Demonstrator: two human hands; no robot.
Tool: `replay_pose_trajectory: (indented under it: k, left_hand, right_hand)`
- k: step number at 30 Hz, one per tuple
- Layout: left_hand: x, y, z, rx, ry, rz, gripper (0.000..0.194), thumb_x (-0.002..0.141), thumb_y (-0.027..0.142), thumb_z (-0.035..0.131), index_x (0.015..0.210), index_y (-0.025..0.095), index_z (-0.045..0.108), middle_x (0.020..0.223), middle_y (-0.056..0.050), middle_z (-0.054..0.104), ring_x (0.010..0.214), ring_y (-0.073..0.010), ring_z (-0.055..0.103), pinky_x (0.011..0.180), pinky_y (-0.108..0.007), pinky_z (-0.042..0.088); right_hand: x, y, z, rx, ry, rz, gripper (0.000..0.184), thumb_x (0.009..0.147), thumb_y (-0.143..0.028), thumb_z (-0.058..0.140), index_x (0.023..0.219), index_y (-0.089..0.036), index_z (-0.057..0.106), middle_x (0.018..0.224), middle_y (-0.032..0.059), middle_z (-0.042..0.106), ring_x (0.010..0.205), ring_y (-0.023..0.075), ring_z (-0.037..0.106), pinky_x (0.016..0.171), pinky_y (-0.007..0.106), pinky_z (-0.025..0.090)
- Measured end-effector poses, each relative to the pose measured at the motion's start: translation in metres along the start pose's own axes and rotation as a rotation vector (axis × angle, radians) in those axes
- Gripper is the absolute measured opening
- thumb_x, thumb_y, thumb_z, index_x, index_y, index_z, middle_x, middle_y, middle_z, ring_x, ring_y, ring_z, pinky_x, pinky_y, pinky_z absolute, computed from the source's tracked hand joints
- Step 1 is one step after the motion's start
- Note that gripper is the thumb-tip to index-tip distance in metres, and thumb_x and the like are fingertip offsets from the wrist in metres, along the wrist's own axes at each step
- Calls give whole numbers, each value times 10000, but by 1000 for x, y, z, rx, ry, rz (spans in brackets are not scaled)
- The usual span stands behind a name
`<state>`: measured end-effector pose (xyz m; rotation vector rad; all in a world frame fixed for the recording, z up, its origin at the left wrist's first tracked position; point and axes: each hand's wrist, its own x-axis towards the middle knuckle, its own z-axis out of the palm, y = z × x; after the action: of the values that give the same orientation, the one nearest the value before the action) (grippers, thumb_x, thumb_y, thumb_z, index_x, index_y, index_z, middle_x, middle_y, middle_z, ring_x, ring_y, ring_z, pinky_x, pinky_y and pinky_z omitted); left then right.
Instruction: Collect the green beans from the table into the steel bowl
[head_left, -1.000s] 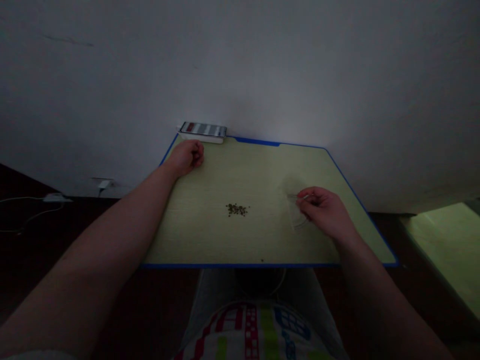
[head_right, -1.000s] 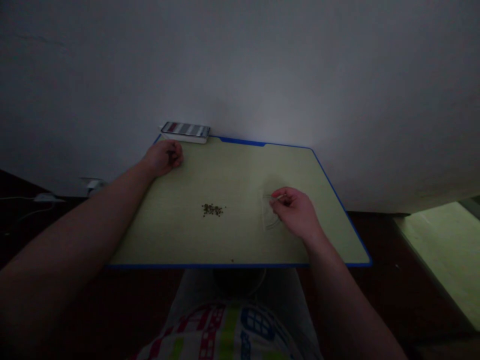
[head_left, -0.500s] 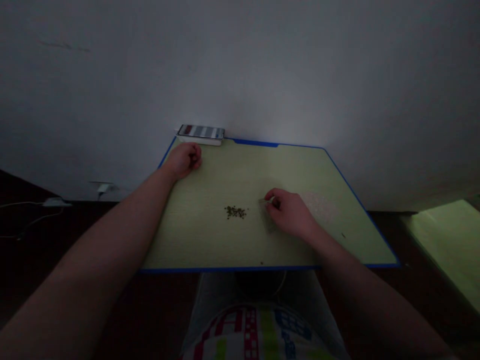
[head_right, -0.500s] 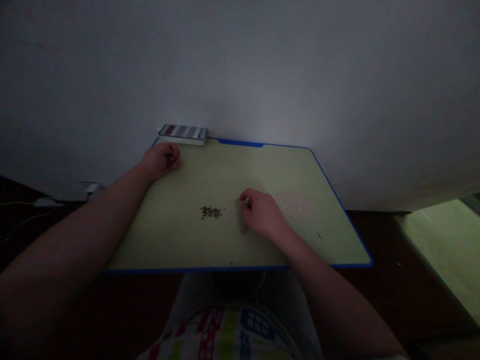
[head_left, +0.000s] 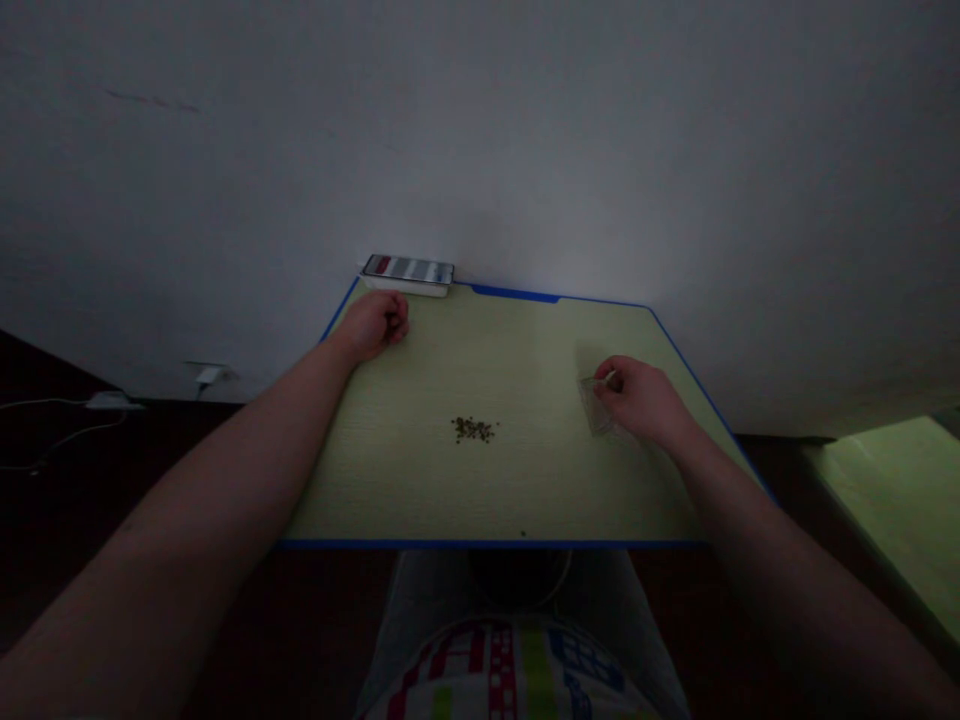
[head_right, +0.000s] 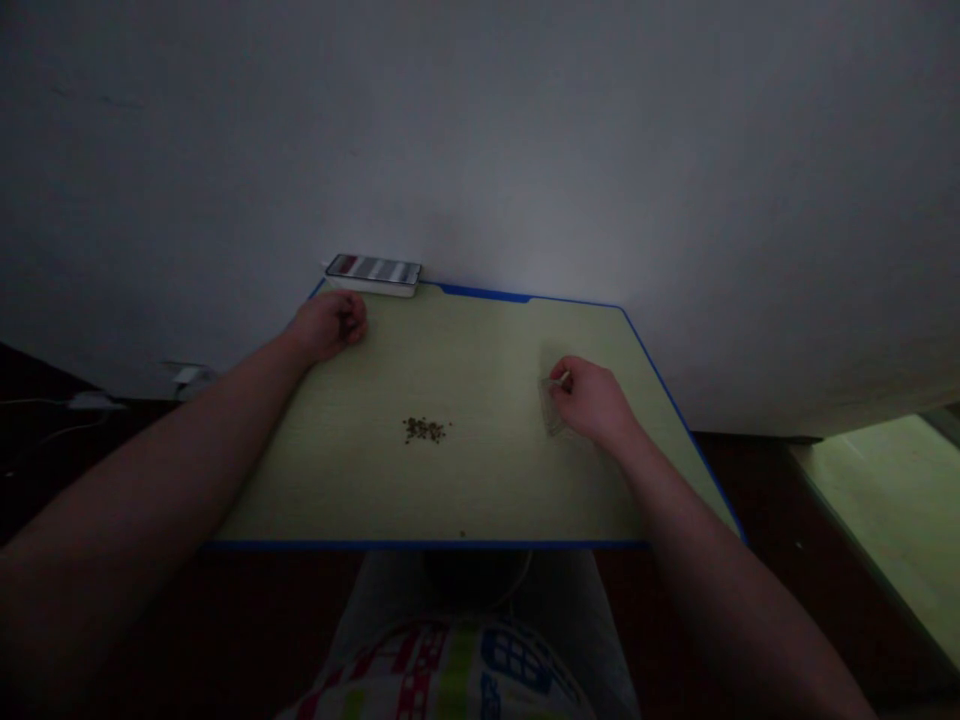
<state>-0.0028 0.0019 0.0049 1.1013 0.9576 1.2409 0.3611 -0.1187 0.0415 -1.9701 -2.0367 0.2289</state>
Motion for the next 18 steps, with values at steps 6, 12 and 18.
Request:
replay_pose_trajectory:
  k: [6, 12, 18]
  left_hand:
    - [1, -3, -3, 19, -12, 22, 77, 545, 127, 418, 513, 188, 452, 401, 36, 321, 314, -85, 345, 323, -219, 212]
    - [2, -3, -3, 29, -12, 13, 76, 544, 126, 418, 509, 188, 447, 400, 34, 326, 316, -84, 347, 325, -215, 213]
    - [2, -3, -2, -4, 9, -1, 75, 559, 119, 427, 527, 186, 438, 421, 40, 328, 330, -73, 345, 340, -204, 225]
  right_hand:
    - [-33, -53, 15, 320, -156, -157, 89, 804, -256, 553, 864, -201, 590, 554, -44, 539, 486, 112, 482, 487, 240, 316]
    - [-58, -85, 28, 346, -288, -207, 83, 793, -166, 544, 839, -191, 609, 583, -35, 562, 526, 104, 503, 507, 223, 320]
    - [-51, -82, 30, 298, -240, -188, 91, 790, -156, 527, 813, -191, 608, 592, -19, 577, 527, 111, 509, 507, 230, 326]
